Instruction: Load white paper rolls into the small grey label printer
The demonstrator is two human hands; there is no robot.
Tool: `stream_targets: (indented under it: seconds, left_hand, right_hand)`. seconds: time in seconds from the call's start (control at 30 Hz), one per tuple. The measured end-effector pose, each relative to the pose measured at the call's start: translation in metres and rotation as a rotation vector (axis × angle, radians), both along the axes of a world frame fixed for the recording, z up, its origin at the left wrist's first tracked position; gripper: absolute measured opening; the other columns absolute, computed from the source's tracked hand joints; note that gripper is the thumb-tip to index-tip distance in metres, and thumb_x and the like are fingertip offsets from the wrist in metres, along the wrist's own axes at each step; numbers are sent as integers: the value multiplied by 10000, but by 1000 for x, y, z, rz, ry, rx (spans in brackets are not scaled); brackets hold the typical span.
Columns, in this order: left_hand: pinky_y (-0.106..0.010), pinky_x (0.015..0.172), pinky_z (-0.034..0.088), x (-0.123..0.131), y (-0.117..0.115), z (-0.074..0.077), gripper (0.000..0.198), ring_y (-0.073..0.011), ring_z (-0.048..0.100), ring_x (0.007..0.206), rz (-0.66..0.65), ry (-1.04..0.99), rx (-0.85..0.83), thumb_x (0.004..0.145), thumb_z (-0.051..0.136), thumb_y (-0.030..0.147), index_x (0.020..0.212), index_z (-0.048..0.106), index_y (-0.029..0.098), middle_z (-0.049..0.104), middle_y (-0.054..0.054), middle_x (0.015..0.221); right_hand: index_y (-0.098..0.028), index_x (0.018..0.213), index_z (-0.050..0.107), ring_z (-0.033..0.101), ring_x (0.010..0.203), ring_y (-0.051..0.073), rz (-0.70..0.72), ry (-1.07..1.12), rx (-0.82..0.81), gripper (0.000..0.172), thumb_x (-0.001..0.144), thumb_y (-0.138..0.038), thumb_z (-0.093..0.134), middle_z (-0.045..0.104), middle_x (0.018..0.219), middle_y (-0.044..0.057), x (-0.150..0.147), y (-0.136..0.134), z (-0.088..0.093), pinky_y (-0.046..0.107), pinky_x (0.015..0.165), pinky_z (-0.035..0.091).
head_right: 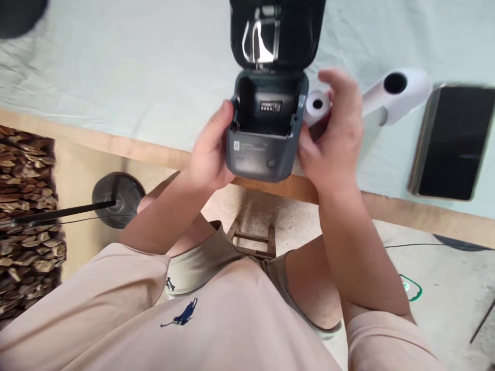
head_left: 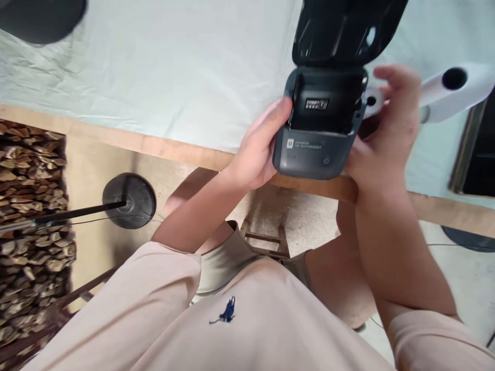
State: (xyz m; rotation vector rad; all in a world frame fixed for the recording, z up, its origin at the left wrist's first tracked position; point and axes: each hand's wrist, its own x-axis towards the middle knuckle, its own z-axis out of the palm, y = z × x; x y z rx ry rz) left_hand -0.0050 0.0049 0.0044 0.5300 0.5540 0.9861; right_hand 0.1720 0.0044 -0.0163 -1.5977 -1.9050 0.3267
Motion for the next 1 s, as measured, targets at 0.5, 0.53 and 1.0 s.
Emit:
stream_targets:
  seconds: [0.5, 0.53, 1.0]
  left_hand:
    - [-499, 1012, 514, 6, -4, -8, 444, -318, 495, 1325, -13, 229, -74, 764, 493, 583, 997, 671, 250, 703, -48, 897]
    - [-501, 1002, 518, 6, -4, -8, 444, -318, 495, 1323, -17, 242, -69, 761, 486, 586, 984, 671, 249, 700, -52, 891]
    - [-330, 890, 546, 3, -7, -4, 381, -245, 604, 1172, -72, 205, 109, 861, 380, 499, 953, 657, 255, 685, -35, 885]
  right_hand:
    - [-176, 1108, 425, 358, 707, 43, -81, -39, 42, 280, 890, -352, 432, 549, 1048, 47, 3, 1, 4, 177, 635, 400]
    - [-182, 1120, 412, 367, 727, 43, -84, -58, 28, 276, 901, -350, 411, 542, 1066, 46, 3, 0, 4, 171, 652, 412]
    - [-225, 1128, 374, 284, 687, 49, -132, -59, -79, 231, 906, -282, 341, 501, 993, 12, -7, -5, 13, 189, 650, 381]
